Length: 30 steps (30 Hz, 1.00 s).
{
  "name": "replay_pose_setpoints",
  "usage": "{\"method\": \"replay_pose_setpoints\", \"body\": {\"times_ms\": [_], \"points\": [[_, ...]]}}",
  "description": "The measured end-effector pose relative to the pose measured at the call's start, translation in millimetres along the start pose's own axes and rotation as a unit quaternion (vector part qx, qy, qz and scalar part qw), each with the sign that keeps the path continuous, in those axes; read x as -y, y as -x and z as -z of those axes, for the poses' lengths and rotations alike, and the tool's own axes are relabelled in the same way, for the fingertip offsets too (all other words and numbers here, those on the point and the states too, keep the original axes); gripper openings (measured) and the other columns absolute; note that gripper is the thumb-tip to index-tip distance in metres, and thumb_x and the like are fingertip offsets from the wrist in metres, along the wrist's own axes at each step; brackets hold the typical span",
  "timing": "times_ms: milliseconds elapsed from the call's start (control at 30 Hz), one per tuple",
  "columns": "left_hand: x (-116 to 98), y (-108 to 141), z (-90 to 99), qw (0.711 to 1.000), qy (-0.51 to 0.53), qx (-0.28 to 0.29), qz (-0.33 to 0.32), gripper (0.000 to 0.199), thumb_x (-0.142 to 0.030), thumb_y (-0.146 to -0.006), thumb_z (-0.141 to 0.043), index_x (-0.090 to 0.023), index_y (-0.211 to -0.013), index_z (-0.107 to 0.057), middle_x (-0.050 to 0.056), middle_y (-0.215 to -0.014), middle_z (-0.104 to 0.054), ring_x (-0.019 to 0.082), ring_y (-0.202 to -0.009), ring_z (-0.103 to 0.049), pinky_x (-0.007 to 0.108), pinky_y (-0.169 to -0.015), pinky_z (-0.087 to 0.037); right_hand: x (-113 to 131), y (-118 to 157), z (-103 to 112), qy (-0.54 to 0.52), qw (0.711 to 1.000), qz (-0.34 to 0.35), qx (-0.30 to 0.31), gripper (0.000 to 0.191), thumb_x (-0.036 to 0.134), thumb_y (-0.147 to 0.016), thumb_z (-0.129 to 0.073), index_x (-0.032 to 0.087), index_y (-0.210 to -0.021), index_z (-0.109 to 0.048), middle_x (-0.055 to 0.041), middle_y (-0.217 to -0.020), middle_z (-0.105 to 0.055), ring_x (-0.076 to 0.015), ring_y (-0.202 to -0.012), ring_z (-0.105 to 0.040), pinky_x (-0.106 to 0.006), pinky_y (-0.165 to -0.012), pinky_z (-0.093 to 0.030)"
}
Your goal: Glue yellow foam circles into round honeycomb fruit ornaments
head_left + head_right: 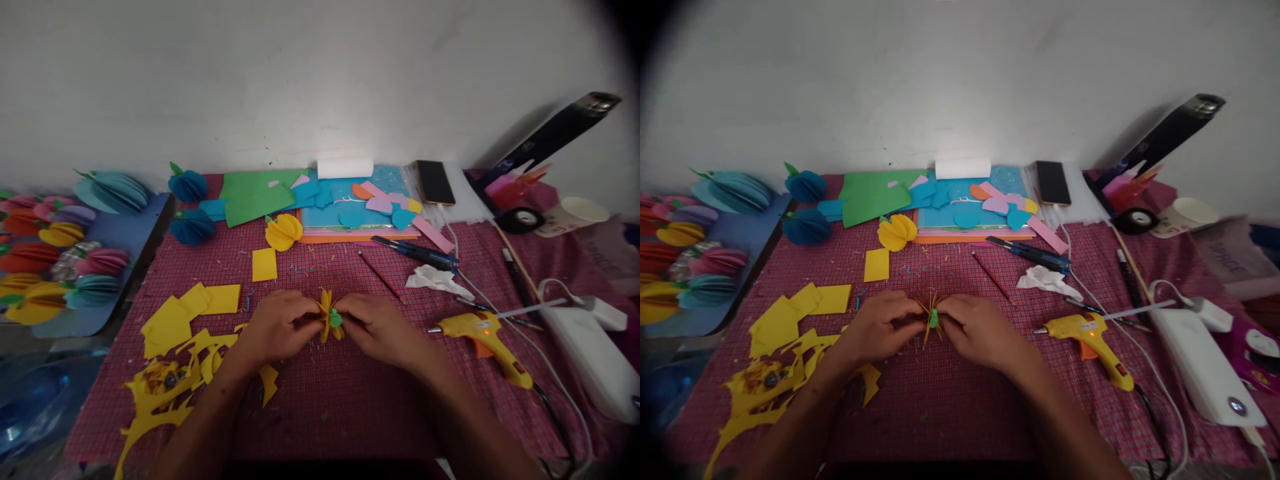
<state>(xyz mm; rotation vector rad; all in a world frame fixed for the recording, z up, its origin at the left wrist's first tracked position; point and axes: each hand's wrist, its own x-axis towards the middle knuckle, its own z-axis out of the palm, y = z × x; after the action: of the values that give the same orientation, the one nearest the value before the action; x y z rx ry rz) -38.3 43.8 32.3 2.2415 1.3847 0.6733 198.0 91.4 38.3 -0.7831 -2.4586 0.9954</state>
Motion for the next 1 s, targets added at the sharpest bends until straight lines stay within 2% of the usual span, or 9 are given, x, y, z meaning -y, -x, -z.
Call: {"method": "replay_pose_setpoints", "body": {"times_ms": [200,433,600,733,867,1000], "points": [[0.7,-1.7,-2.5,0.997,-0.063,0.004,-0.04,0.018,-0.017,-0.09,-0.058,-0.02,-0.075,-0.067,0.0,-0.068,-0.057,0.015,-0.065,-0.053,0.027,-0.063,-0.038,-4.6,0.9,-6.4,0.036,0.999,0.03,-0.005,0.02,0.015,-0.1,-0.05,0.023,-0.105,-0.068,-0.0032,-0.088,-0.069,-0.018,-0.08,-0.063,-0.029,-0.073,-0.048],[1.2,-1.6,-3.1,0.996,-0.08,0.003,-0.038,0.019,-0.017,-0.089,-0.058,-0.019,-0.072,-0.064,0.0,-0.066,-0.053,0.015,-0.063,-0.05,0.028,-0.062,-0.035,-5.1,1.6,-6.0,0.041,0.999,0.031,0.005,0.019,0.014,-0.1,-0.05,0.022,-0.101,-0.067,-0.0033,-0.088,-0.067,-0.0173,-0.081,-0.063,-0.029,-0.073,-0.047],[5.1,0.9,-4.4,0.996,-0.087,-0.006,-0.028,0.019,-0.017,-0.09,-0.057,-0.02,-0.074,-0.066,0.0,-0.067,-0.058,0.015,-0.064,-0.053,0.027,-0.063,-0.036,-3.9,0.3,-4.8,0.036,0.999,0.024,0.006,0.019,0.015,-0.101,-0.049,0.022,-0.099,-0.066,-0.0037,-0.088,-0.067,-0.0179,-0.082,-0.063,-0.029,-0.074,-0.047],[7.3,1.2,-2.9,0.998,-0.046,0.024,0.018,0.019,-0.019,-0.094,-0.055,-0.022,-0.084,-0.07,-0.001,-0.07,-0.068,0.015,-0.065,-0.061,0.026,-0.064,-0.039,-0.2,0.9,-4.0,0.003,1.0,-0.022,-0.014,0.012,0.016,-0.1,-0.05,0.022,-0.1,-0.061,-0.0038,-0.091,-0.068,-0.018,-0.083,-0.064,-0.03,-0.075,-0.048],[3.2,-0.1,0.8,0.995,0.011,0.031,0.095,0.015,-0.02,-0.094,-0.057,-0.024,-0.097,-0.071,-0.002,-0.083,-0.075,0.013,-0.071,-0.067,0.024,-0.065,-0.041,0.2,3.2,-6.1,-0.006,0.995,-0.075,-0.06,0.009,0.014,-0.095,-0.053,0.023,-0.093,-0.051,-0.0011,-0.083,-0.064,-0.0155,-0.07,-0.06,-0.026,-0.064,-0.042],[0.4,0.7,1.6,0.988,0.053,-0.009,0.143,0.006,-0.025,-0.092,-0.063,-0.022,-0.097,-0.064,-0.003,-0.079,-0.071,0.012,-0.067,-0.063,0.023,-0.062,-0.039,-3.9,4.0,-7.7,0.02,0.996,-0.03,-0.086,0.018,0.005,-0.087,-0.05,0.023,-0.085,-0.047,0.0017,-0.076,-0.059,-0.0137,-0.064,-0.055,-0.024,-0.06,-0.036]]}}
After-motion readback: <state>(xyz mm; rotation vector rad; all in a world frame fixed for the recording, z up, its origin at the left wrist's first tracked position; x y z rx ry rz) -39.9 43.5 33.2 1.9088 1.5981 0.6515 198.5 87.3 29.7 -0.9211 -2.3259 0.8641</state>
